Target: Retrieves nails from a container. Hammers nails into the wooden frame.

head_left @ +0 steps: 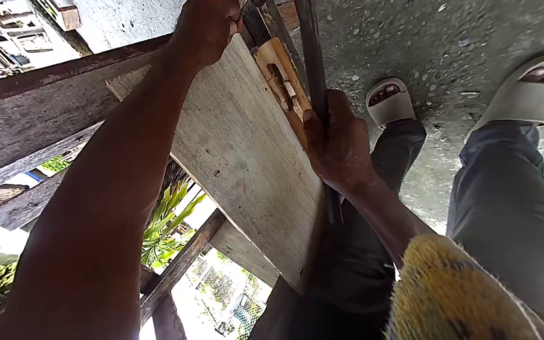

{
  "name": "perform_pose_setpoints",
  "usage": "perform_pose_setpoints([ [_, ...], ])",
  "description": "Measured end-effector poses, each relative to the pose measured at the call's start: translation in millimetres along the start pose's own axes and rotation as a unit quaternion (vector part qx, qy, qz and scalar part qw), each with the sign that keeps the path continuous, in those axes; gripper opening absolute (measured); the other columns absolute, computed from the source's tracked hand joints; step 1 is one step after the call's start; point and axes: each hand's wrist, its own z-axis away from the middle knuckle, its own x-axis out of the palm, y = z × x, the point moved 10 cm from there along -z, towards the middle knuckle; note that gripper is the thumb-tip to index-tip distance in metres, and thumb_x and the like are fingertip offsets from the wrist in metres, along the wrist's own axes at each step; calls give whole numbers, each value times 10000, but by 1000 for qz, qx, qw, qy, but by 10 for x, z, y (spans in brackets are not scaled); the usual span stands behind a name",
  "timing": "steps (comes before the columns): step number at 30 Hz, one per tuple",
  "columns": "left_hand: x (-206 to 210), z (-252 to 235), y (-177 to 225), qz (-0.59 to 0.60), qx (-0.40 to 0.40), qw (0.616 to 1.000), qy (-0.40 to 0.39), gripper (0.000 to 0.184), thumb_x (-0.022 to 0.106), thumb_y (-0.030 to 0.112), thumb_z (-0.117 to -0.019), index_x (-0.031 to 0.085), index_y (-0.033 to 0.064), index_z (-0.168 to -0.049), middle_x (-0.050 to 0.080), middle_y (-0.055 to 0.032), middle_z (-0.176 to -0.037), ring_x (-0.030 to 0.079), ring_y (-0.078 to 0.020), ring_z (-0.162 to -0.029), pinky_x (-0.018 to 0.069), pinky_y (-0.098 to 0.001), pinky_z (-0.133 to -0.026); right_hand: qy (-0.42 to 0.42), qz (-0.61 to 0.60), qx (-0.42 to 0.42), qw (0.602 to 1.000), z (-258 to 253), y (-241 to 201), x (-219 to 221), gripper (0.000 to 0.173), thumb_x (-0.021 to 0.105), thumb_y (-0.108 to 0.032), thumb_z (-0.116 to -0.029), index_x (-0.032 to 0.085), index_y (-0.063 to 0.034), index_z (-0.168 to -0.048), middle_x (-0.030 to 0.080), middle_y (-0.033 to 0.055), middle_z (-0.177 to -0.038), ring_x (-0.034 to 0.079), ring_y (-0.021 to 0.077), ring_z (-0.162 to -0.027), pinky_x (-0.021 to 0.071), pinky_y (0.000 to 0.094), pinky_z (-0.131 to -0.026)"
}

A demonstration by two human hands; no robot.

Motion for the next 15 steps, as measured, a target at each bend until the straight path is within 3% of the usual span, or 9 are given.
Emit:
perform_pose_setpoints([
  [4, -13, -4, 4, 1, -7, 1000, -3, 239, 436, 48, -1065, 658, -9, -1133, 671, -200, -1117, 646, -337, -1080, 459, -532, -1006, -21, 16, -3, 1000, -72, -7, 71, 264, 478, -273, -1103, 523, -49, -1235, 504, 53, -626, 522, 179, -465, 427, 348, -432],
  [10, 3, -16, -17, 8, -22, 1000, -10, 233, 434, 58, -1070, 652, 1, -1129, 660, -184, -1092, 636, -317, -1050, 467, -517, -980, 42, -8, 4, 999, -30, -11, -91, 272, 455, -299, -1103, 497, -60, -1227, 450, 17, -616, 453, 120, -420, 389, 300, -387],
  [13, 7, -11, -35, 7, -23, 1000, -11, 228, 442, 60, -1066, 655, 5, -1130, 664, -180, -1099, 641, -310, -1056, 468, -513, -990, -18, 10, 6, 1000, -59, -11, 37, 291, 469, -295, -1104, 497, -48, -1256, 477, 67, -611, 489, 195, -422, 402, 359, -385],
  [15, 13, -29, -37, 3, -14, 1000, -10, 224, 455, 64, -1060, 658, -2, -1127, 675, -192, -1094, 653, -327, -1052, 475, -523, -986, -21, 15, 9, 1000, -94, -42, -32, 291, 475, -284, -1104, 523, -50, -1271, 508, 65, -626, 511, 189, -444, 420, 363, -404],
])
